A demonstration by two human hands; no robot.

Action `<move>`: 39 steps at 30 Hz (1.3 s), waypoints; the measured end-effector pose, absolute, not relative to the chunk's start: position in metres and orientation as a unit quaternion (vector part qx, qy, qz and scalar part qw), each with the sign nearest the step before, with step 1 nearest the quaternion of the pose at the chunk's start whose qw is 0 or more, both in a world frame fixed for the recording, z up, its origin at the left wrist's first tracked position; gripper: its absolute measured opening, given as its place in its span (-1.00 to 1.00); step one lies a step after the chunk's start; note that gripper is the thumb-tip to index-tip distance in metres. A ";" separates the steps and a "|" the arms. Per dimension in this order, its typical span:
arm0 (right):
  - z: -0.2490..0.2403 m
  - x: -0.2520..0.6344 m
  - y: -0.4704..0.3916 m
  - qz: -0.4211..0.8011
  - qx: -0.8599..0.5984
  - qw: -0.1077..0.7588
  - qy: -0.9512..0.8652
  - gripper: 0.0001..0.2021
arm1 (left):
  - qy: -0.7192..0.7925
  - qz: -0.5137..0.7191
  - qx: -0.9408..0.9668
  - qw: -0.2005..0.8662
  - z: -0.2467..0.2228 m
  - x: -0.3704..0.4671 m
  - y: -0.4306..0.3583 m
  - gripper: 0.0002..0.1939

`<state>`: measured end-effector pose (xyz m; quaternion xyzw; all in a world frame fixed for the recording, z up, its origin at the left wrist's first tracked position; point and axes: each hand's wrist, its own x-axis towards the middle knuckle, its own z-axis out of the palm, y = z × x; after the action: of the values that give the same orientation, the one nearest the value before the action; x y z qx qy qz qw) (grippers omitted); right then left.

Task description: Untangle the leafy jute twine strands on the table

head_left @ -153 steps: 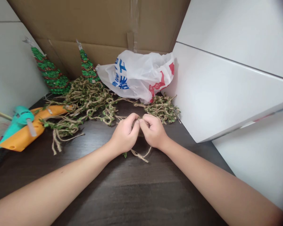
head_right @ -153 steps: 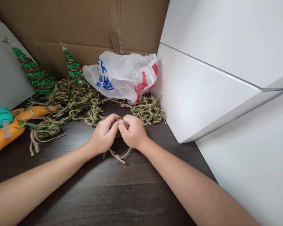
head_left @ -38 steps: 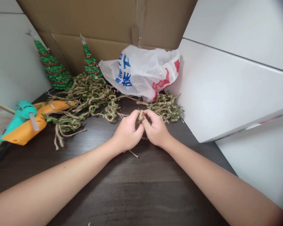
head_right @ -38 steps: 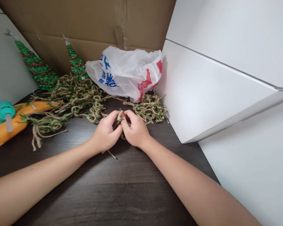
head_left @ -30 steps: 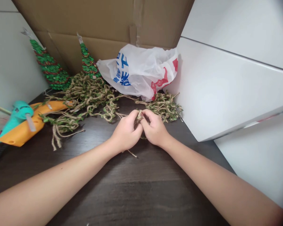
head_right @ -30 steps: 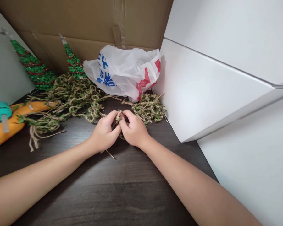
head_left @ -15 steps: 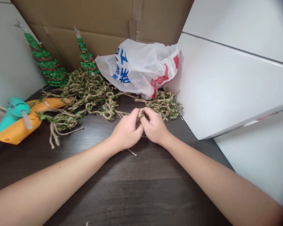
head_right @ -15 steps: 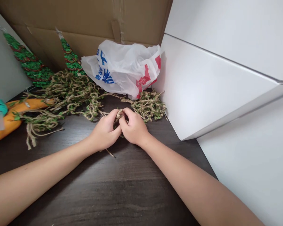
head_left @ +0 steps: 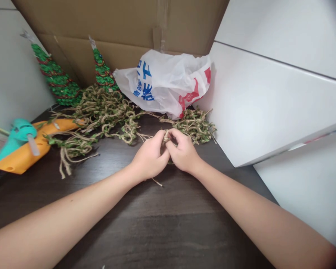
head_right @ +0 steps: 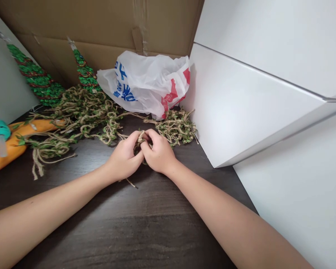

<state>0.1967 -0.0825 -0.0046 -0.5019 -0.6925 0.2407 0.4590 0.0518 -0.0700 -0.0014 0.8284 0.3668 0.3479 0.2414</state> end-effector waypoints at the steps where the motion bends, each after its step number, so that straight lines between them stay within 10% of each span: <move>1: -0.004 0.197 -0.083 0.240 -0.502 0.459 -0.693 -0.94 | 0.364 0.349 0.829 0.241 -0.001 0.052 -0.070 -0.81; 39: -0.005 0.196 -0.083 0.246 -0.497 0.464 -0.691 -0.95 | 0.369 0.345 0.824 0.255 -0.002 0.052 -0.070 -0.80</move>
<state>0.1965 -0.0831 -0.0047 -0.4973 -0.6905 0.2465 0.4638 0.0516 -0.0699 -0.0015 0.8243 0.3694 0.3448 0.2554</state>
